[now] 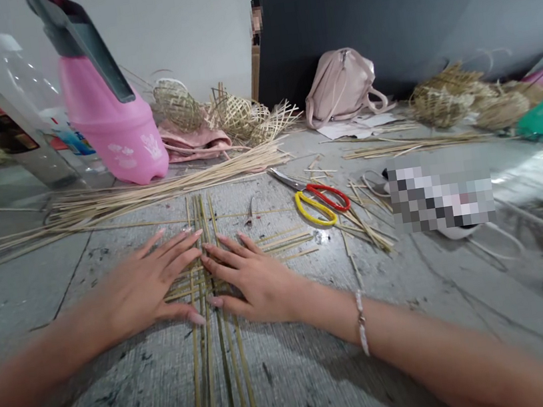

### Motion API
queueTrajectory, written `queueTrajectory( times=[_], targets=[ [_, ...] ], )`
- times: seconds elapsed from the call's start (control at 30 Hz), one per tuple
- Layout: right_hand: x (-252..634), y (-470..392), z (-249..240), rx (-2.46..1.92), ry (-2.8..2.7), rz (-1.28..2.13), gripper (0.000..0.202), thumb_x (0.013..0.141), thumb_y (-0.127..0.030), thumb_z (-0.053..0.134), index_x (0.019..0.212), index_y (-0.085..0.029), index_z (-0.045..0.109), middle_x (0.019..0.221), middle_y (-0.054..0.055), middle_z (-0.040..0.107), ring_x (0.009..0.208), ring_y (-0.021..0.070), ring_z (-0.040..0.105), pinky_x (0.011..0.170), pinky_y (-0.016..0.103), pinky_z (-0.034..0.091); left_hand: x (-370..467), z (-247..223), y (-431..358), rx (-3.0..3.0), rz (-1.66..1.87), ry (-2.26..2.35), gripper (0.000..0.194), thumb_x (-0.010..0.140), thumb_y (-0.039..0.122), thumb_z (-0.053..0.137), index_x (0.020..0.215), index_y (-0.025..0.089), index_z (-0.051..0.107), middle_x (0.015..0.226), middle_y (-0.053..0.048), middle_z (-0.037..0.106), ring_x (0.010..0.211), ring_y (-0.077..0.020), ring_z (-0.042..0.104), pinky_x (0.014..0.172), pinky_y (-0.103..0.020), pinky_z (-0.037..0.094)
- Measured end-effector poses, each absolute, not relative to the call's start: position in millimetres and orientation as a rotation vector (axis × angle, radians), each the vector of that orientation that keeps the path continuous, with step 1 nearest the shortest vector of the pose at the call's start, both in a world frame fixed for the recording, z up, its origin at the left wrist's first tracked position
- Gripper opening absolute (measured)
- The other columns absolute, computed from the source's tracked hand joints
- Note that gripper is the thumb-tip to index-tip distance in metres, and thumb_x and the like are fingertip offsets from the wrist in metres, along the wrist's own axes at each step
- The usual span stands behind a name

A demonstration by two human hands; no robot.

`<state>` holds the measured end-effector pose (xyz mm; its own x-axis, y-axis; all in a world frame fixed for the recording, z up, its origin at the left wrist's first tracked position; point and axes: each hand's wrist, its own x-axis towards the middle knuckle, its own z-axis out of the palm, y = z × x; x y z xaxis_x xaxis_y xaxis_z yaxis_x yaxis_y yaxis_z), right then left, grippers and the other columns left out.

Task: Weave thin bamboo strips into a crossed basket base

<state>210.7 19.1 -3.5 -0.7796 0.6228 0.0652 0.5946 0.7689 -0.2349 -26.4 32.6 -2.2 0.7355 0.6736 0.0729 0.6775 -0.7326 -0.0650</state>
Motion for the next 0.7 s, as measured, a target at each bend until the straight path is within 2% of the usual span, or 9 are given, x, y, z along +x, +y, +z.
queueTrajectory(
  times=[0.53,0.6,0.7],
  targets=[
    [210.8,18.8,-2.7,-0.970,-2.780,0.340,0.064,0.097,-0.048,0.045,0.148,-0.011,0.037,0.158,0.012,0.027,0.148,0.0297,0.016,0.120,0.055,0.016,-29.0,-6.0,31.4,-2.896,-0.142,-1.133,0.109,0.073,0.091,0.017,0.136,0.008,0.049,0.151,-0.021,0.039,0.141,-0.0328,0.034,0.117,-0.051,0.013],
    [211.6,19.4,-2.7,-0.965,-2.755,0.363,0.065,0.096,-0.049,0.046,0.148,-0.010,0.037,0.156,0.013,0.030,0.148,0.0289,0.018,0.120,0.054,0.018,-29.1,-4.9,31.4,-2.899,-0.130,-1.148,0.111,0.073,0.091,0.017,0.140,0.009,0.045,0.152,-0.020,0.036,0.142,-0.0331,0.033,0.116,-0.051,0.015],
    [212.9,20.4,-3.0,-0.956,-2.707,0.395,0.069,0.095,-0.051,0.048,0.147,-0.008,0.036,0.154,0.016,0.035,0.147,0.0283,0.023,0.120,0.052,0.021,-27.6,0.5,30.1,-2.909,-0.081,-1.167,0.114,0.074,0.091,0.016,0.149,0.007,0.031,0.156,-0.019,0.029,0.144,-0.0324,0.028,0.116,-0.049,0.015]
  ],
)
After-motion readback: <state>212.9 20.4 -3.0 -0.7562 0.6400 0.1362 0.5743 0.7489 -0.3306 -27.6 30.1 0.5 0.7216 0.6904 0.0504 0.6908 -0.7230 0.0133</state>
